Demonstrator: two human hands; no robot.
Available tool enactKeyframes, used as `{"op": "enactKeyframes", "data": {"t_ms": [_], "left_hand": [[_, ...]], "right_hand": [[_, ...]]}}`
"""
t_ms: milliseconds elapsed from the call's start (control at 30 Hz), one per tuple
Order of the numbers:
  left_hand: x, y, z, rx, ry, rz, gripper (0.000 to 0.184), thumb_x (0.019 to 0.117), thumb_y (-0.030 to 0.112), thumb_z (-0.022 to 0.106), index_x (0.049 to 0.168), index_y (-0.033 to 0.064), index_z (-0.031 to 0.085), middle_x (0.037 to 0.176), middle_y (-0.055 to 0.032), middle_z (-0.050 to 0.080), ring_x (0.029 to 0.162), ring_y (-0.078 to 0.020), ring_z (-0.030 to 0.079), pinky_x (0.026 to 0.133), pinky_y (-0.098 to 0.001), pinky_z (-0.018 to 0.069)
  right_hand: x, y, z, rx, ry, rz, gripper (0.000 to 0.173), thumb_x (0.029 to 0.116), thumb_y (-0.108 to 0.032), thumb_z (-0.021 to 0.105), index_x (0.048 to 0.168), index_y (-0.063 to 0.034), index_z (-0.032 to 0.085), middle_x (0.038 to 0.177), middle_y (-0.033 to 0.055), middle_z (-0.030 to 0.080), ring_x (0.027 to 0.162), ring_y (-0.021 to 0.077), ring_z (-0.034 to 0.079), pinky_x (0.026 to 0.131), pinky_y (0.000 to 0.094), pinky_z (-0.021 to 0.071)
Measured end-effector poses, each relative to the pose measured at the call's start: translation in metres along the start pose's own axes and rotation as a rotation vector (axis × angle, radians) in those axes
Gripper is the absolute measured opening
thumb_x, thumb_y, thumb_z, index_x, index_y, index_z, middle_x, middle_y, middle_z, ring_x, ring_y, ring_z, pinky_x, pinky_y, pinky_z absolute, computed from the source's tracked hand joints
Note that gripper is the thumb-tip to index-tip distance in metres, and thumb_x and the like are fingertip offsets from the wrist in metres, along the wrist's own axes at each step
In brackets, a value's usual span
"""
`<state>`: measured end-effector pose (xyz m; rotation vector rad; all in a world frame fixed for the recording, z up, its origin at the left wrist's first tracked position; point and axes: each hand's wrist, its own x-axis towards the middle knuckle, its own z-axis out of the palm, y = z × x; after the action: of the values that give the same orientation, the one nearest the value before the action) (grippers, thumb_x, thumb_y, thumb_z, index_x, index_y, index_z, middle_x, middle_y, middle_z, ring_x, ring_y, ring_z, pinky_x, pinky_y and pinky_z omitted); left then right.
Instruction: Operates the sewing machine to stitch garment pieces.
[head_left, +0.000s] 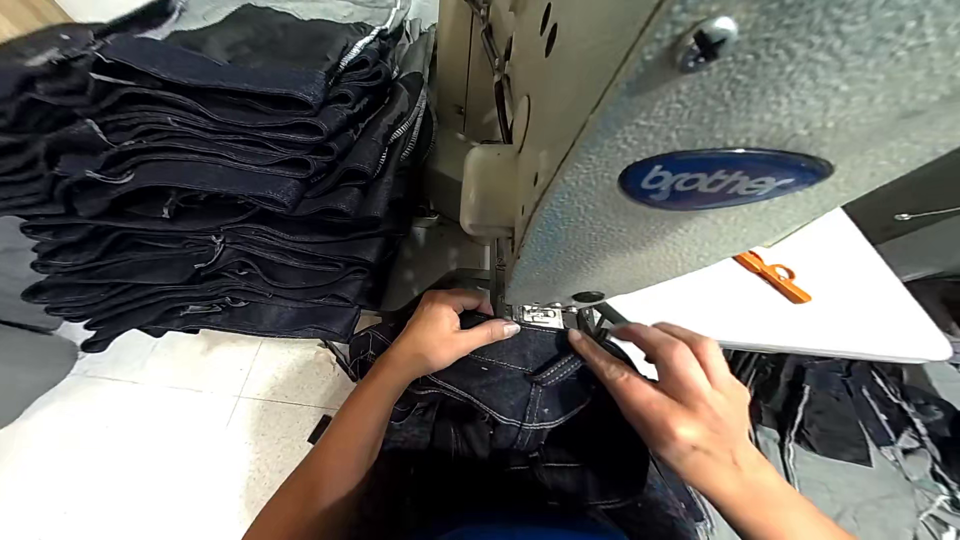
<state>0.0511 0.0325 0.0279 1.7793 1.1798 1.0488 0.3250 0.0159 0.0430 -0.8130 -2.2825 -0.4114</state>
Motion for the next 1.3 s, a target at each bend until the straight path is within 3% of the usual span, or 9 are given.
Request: {"op": "enactKeyframes", "data": {"t_ms": [167, 300, 400, 567, 633, 700, 833, 1067, 1300], "left_hand": [[0.002, -0.001, 0.000, -0.035, -0.027, 0.003, 0.014, 0.0875, 0.021, 0.080, 0.084, 0.0091, 0.073, 0.083, 0.0050, 0.070, 0.081, 0.0024, 0.065, 0.075, -0.0176, 0.0541], [0.000, -0.003, -0.002, -0.045, -0.036, 0.006, 0.016, 0.0878, 0.023, 0.079, 0.083, 0.0093, 0.073, 0.081, 0.0051, 0.070, 0.080, 0.0026, 0.064, 0.074, -0.0175, 0.0539], [0.001, -0.005, -0.002, -0.043, -0.028, 0.010, 0.015, 0.0872, 0.024, 0.080, 0.086, 0.0100, 0.075, 0.086, 0.0046, 0.073, 0.086, 0.0013, 0.067, 0.079, -0.0209, 0.0570], [-0.014, 0.024, 0.007, 0.515, 0.253, 0.084, 0.039, 0.0849, 0.044, 0.077, 0.103, 0.0097, 0.073, 0.105, -0.0084, 0.068, 0.103, -0.0249, 0.065, 0.088, -0.0443, 0.0546], [-0.028, 0.044, 0.019, 0.623, 0.314, 0.070, 0.033, 0.0888, 0.036, 0.075, 0.103, 0.0068, 0.073, 0.098, -0.0105, 0.069, 0.085, -0.0241, 0.069, 0.072, -0.0399, 0.0592], [-0.045, 0.062, 0.034, 0.395, 0.219, -0.015, 0.024, 0.0950, 0.027, 0.068, 0.106, 0.0065, 0.073, 0.087, -0.0039, 0.072, 0.070, -0.0108, 0.068, 0.061, -0.0261, 0.0572], [-0.055, 0.063, 0.052, -0.128, 0.175, -0.168, 0.018, 0.0999, 0.016, 0.063, 0.103, 0.0004, 0.071, 0.088, -0.0035, 0.075, 0.075, -0.0071, 0.074, 0.068, -0.0235, 0.0640], [-0.046, 0.062, 0.056, -0.231, 0.247, -0.311, 0.009, 0.0911, 0.010, 0.070, 0.085, 0.0056, 0.066, 0.076, -0.0004, 0.073, 0.065, -0.0076, 0.074, 0.060, -0.0238, 0.0640], [-0.038, 0.071, 0.044, -0.286, 0.091, -0.436, 0.022, 0.0966, 0.004, 0.066, 0.111, 0.0033, 0.050, 0.077, -0.0032, 0.073, 0.063, -0.0143, 0.075, 0.058, -0.0279, 0.0652]], "right_hand": [[0.016, -0.009, 0.006, 0.173, 0.003, 0.065, 0.019, 0.1006, -0.005, 0.055, 0.104, -0.0056, 0.074, 0.094, 0.0115, 0.074, 0.092, 0.0190, 0.072, 0.079, 0.0253, 0.0564], [0.019, -0.014, 0.010, 0.664, -0.141, 0.431, 0.017, 0.1004, -0.029, 0.060, 0.103, -0.0163, 0.071, 0.090, -0.0087, 0.071, 0.080, -0.0033, 0.066, 0.071, 0.0137, 0.0558], [0.022, -0.007, 0.014, 0.817, -0.216, 0.579, 0.009, 0.0911, -0.025, 0.068, 0.099, -0.0221, 0.071, 0.084, -0.0142, 0.071, 0.072, -0.0029, 0.066, 0.064, 0.0158, 0.0578], [0.032, 0.000, 0.017, 0.504, -0.117, 0.348, 0.009, 0.0857, -0.026, 0.071, 0.079, -0.0201, 0.075, 0.085, -0.0104, 0.066, 0.091, -0.0029, 0.060, 0.082, 0.0118, 0.0476], [0.034, 0.003, 0.020, 0.478, -0.105, 0.323, 0.011, 0.0866, -0.027, 0.070, 0.081, -0.0187, 0.076, 0.085, -0.0092, 0.068, 0.089, -0.0045, 0.062, 0.081, 0.0099, 0.0491], [0.035, 0.005, 0.022, 0.478, -0.114, 0.317, 0.010, 0.0863, -0.025, 0.069, 0.083, -0.0176, 0.075, 0.085, -0.0092, 0.070, 0.088, -0.0051, 0.064, 0.080, 0.0102, 0.0507], [0.036, 0.003, 0.024, 0.453, -0.061, 0.291, 0.009, 0.0862, -0.022, 0.069, 0.084, -0.0152, 0.075, 0.084, -0.0062, 0.071, 0.084, -0.0034, 0.065, 0.077, 0.0104, 0.0507], [0.023, -0.009, 0.025, 0.302, -0.041, 0.089, 0.021, 0.0990, -0.003, 0.055, 0.101, -0.0085, 0.075, 0.095, 0.0074, 0.071, 0.094, 0.0168, 0.069, 0.081, 0.0244, 0.0557], [0.011, 0.007, 0.030, 0.408, -0.113, 0.151, 0.035, 0.0957, -0.001, 0.051, 0.111, -0.0197, 0.077, 0.098, 0.0040, 0.061, 0.096, 0.0134, 0.061, 0.083, 0.0218, 0.0527]]}}
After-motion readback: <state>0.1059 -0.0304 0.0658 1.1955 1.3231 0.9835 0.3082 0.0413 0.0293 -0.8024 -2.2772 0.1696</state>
